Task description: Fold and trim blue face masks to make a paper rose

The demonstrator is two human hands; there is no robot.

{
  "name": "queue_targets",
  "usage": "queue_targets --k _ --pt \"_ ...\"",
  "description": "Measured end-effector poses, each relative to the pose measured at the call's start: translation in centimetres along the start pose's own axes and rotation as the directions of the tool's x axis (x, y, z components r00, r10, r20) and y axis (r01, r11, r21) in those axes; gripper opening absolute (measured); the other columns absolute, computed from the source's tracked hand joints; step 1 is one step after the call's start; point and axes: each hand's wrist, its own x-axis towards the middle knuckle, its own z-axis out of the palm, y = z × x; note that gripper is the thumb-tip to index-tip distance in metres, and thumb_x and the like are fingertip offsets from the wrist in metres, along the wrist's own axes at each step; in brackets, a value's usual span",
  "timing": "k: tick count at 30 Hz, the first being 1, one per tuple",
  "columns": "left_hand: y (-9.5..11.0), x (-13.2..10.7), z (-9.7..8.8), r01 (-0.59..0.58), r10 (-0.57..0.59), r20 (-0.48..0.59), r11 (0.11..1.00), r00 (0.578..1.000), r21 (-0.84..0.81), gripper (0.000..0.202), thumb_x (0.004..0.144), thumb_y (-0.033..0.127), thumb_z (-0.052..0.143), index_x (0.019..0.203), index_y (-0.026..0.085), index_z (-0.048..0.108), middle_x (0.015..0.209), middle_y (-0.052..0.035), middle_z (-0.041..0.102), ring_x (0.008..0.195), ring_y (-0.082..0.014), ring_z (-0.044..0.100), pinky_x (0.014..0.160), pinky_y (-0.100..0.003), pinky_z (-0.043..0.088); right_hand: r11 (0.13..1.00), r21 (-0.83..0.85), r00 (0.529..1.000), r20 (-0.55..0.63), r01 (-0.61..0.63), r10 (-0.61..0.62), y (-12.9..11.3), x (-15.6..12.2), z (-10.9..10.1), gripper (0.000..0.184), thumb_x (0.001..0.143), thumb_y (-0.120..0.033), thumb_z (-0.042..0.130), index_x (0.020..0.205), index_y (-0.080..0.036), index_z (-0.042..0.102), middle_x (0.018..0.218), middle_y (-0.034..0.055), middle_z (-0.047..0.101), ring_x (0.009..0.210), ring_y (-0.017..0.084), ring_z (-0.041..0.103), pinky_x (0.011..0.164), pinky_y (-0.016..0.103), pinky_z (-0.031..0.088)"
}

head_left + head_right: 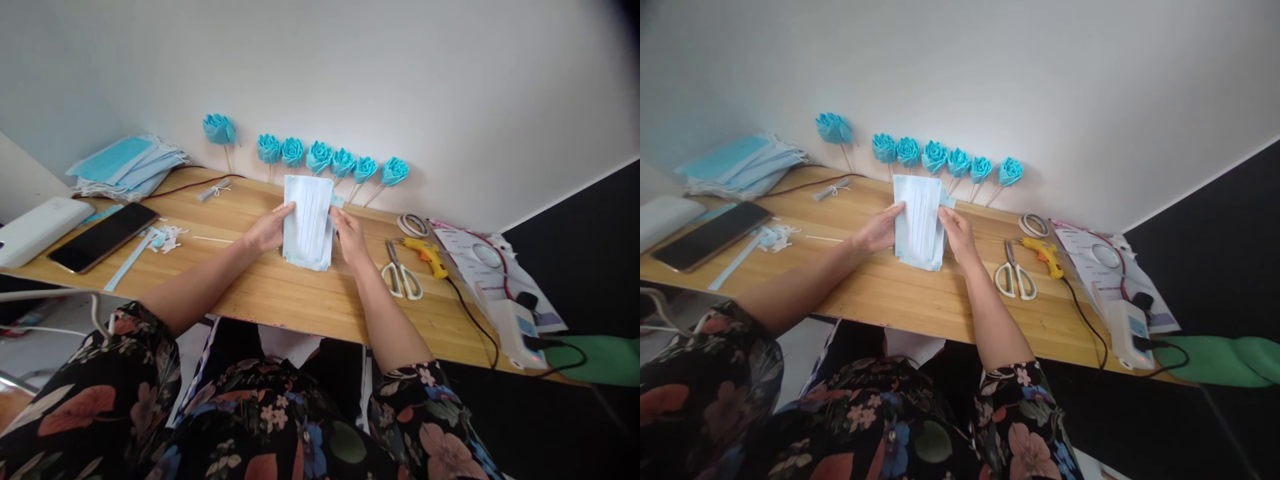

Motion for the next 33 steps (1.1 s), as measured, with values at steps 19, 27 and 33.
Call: queue_targets --k 19,27,33 --pt "0.0 0.1 0.3 -0.011 0.012 -0.093 1.000 0.996 0.011 0.032 0.090 0.032 0.064 0.118 0.015 0.067 0.111 -0.0119 0.076 0.121 -0.0321 0.064 0.112 -0.048 0.045 0.999 -0.042 0.959 -0.284 -0.016 0.003 0.6 0.6 -0.4 0.054 0.069 -0.067 0.072 0.059 -0.022 0.042 0.056 -0.0069 0.033 0.056 0.009 0.032 0.054 0.024 0.031" --pt "0.8 0.4 -0.6 -0.027 0.020 -0.268 0.999 0.963 -0.022 0.033 0.095 0.036 0.055 0.117 0.014 0.066 0.115 -0.0126 0.074 0.127 -0.0295 0.060 0.113 -0.045 0.044 0.995 0.064 0.895 -0.445 0.075 -0.039 2.1 2.3 -3.2 0.042 0.069 -0.053 0.074 0.094 -0.023 0.059 0.092 -0.0009 0.068 0.086 0.016 0.063 0.082 0.031 0.051" --pt "1.1 0.3 -0.4 -0.044 0.033 -0.230 0.998 0.973 -0.044 0.031 0.096 0.036 0.054 0.115 0.014 0.067 0.113 -0.0101 0.075 0.123 -0.0255 0.063 0.109 -0.038 0.048 0.979 0.131 0.867 -0.493 0.154 -0.071 2.1 2.6 -3.6 0.064 0.066 -0.044 0.078 0.122 -0.026 0.053 0.124 0.0042 0.067 0.113 0.019 0.065 0.103 0.040 0.050"
